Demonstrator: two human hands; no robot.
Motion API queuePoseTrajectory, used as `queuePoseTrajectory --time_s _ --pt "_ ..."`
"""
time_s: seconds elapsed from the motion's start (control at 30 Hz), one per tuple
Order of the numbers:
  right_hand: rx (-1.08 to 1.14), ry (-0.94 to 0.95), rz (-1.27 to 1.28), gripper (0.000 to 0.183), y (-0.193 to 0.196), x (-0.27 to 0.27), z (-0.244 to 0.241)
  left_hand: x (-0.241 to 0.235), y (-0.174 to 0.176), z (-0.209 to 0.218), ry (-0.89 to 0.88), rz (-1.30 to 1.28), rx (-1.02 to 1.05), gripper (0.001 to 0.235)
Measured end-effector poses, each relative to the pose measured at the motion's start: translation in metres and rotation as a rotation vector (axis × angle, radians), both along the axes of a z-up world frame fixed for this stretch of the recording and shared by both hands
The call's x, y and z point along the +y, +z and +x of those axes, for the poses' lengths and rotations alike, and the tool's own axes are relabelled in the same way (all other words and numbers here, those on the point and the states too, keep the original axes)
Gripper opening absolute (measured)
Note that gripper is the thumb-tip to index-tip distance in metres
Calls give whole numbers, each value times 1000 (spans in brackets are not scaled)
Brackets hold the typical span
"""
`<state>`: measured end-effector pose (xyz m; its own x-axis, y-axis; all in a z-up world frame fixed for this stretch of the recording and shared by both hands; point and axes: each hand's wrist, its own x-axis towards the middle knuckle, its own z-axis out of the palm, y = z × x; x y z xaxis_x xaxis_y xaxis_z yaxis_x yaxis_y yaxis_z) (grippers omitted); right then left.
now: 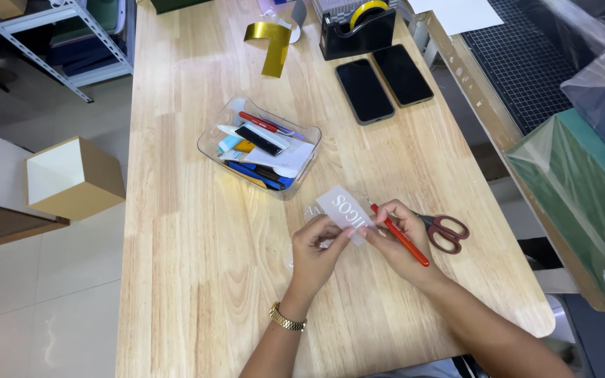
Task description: Weeding vinyl stickers by removing excess material from around the letters using a weeding tool and cutting them with scissors.
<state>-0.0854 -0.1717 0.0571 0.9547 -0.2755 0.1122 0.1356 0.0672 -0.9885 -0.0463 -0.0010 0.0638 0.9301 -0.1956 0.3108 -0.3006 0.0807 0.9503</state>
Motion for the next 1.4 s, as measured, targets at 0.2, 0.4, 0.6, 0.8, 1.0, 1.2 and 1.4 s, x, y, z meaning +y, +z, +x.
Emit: queuePoseTrajectory --time_s 0.2,0.4,0.6,0.8,1.0,1.2,1.4 --pt "-40 -67 15 35 0 1 -1 -7 8 -7 -23 -23 35 31" --pt "-122 -89 -24 34 7 5 -4 -7 9 -7 -13 1 13 24" --pt "-142 -73 -47 31 7 1 -2 -5 5 -5 -17 1 8 21" --pt "-130 -50 -65 25 8 3 -6 -5 0 -3 -3 -6 39 22" --pt "-168 -56 -70 26 19 6 -2 -4 0 -3 -5 -32 98 26" --pt "-129 -42 -26 32 17 0 -2 -5 -6 -3 -57 -32 155 33" --pt "-109 -34 7 31 20 1 -3 -6 1 -3 -136 -68 212 38"
